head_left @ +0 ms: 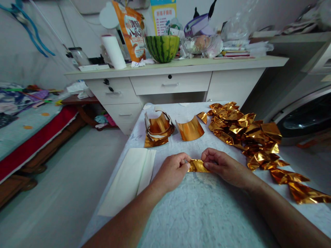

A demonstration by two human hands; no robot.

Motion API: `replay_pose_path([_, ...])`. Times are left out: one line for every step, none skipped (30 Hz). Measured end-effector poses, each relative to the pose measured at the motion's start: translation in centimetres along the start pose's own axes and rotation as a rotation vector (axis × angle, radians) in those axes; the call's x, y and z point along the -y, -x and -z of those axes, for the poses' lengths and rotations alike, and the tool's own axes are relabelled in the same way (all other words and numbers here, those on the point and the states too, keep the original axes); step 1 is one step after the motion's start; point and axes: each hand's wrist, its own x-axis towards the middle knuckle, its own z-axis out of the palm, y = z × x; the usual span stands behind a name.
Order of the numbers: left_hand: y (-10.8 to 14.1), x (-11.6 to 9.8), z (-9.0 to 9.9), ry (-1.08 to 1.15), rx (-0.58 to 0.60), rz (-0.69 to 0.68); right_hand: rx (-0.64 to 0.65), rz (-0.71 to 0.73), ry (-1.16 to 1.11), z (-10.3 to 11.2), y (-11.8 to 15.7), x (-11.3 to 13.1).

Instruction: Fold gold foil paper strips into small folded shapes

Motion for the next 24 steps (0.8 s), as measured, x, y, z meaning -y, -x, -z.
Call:
replay_pose_path([0.0, 0.0, 0.0, -0.009, 0.002, 0.000, -0.003, 0.000, 0.036, -0.1, 0.0, 0.1])
replay_pose_path([0.0, 0.1, 0.1, -0.020, 0.006, -0.001, -0.007, 0.000, 0.076, -0.2, 0.0, 0.1])
replay_pose_path([0.1, 0.1, 0.1, -0.031, 0.013, -0.003, -0.015, 0.000, 0.118, -0.3, 0.1, 0.2])
replay_pose_path([0.1, 0.1, 0.2, -0.046, 0.022, -0.006, -0.024, 0.002, 0.161, -0.4, 0.1, 0.2])
replay_pose_path([0.1, 0.1, 0.3, -0.063, 0.033, -0.010, -0.036, 0.009, 0.202, -0.5, 0.2, 0.3])
replay_pose_path([0.2, 0.1, 0.3, -0.083, 0.046, -0.016, -0.049, 0.019, 0.245, -0.5, 0.2, 0.3])
replay_pose_path([0.2, 0.1, 0.4, -0.108, 0.057, -0.027, -0.066, 0.034, 0.293, -0.6, 0.3, 0.3])
replay_pose_path([0.2, 0.0, 0.4, -0.144, 0.063, -0.045, -0.087, 0.054, 0.348, -0.7, 0.3, 0.3])
replay_pose_path([0.3, -0.1, 0.4, -0.187, 0.058, -0.069, -0.110, 0.076, 0.405, -0.8, 0.3, 0.2])
replay_pose_path([0.3, -0.1, 0.4, -0.237, 0.046, -0.095, -0.132, 0.098, 0.464, -0.9, 0.2, 0.2])
replay_pose_path([0.3, -0.2, 0.4, -0.290, 0.032, -0.120, -0.154, 0.114, 0.520, -1.0, 0.2, 0.1])
replay_pose_path([0.3, -0.3, 0.3, -0.341, 0.016, -0.139, -0.175, 0.126, 0.573, -1.2, 0.1, 0.1])
replay_pose_path([0.3, -0.3, 0.2, -0.385, 0.003, -0.150, -0.197, 0.134, 0.624, -1.4, 0.0, 0.0])
replay_pose_path([0.3, -0.3, 0.2, -0.421, -0.006, -0.153, -0.219, 0.143, 0.675, -1.6, -0.1, 0.0])
replay_pose_path([0.3, -0.3, 0.1, -0.451, -0.011, -0.151, -0.245, 0.156, 0.729, -1.8, -0.1, -0.1])
replay_pose_path([0.3, -0.2, 0.0, -0.475, -0.016, -0.148, -0.272, 0.172, 0.783, -2.1, -0.2, 0.0])
replay_pose_path([0.3, -0.1, -0.1, -0.492, -0.029, -0.146, -0.291, 0.189, 0.833, -2.3, -0.3, 0.0])
replay_pose_path([0.3, 0.0, -0.1, -0.500, -0.045, -0.143, -0.302, 0.200, 0.874, -2.6, -0.3, 0.1])
replay_pose_path([0.3, 0.1, -0.1, -0.497, -0.063, -0.141, -0.291, 0.207, 0.897, -2.8, -0.3, 0.2])
replay_pose_path([0.3, 0.3, -0.2, -0.486, -0.081, -0.142, -0.269, 0.210, 0.903, -3.1, -0.3, 0.3])
replay_pose_path([0.2, 0.5, -0.1, -0.469, -0.094, -0.148, -0.227, 0.213, 0.886, -3.3, -0.3, 0.3])
replay_pose_path([0.2, 0.6, -0.1, -0.455, -0.101, -0.157, -0.191, 0.214, 0.855, -3.5, -0.2, 0.4])
replay_pose_path([0.1, 0.7, -0.1, -0.447, -0.097, -0.167, -0.159, 0.219, 0.822, -3.6, -0.2, 0.5])
replay_pose_path([0.1, 0.9, 0.0, -0.447, -0.087, -0.176, -0.140, 0.225, 0.791, -3.8, -0.1, 0.5])
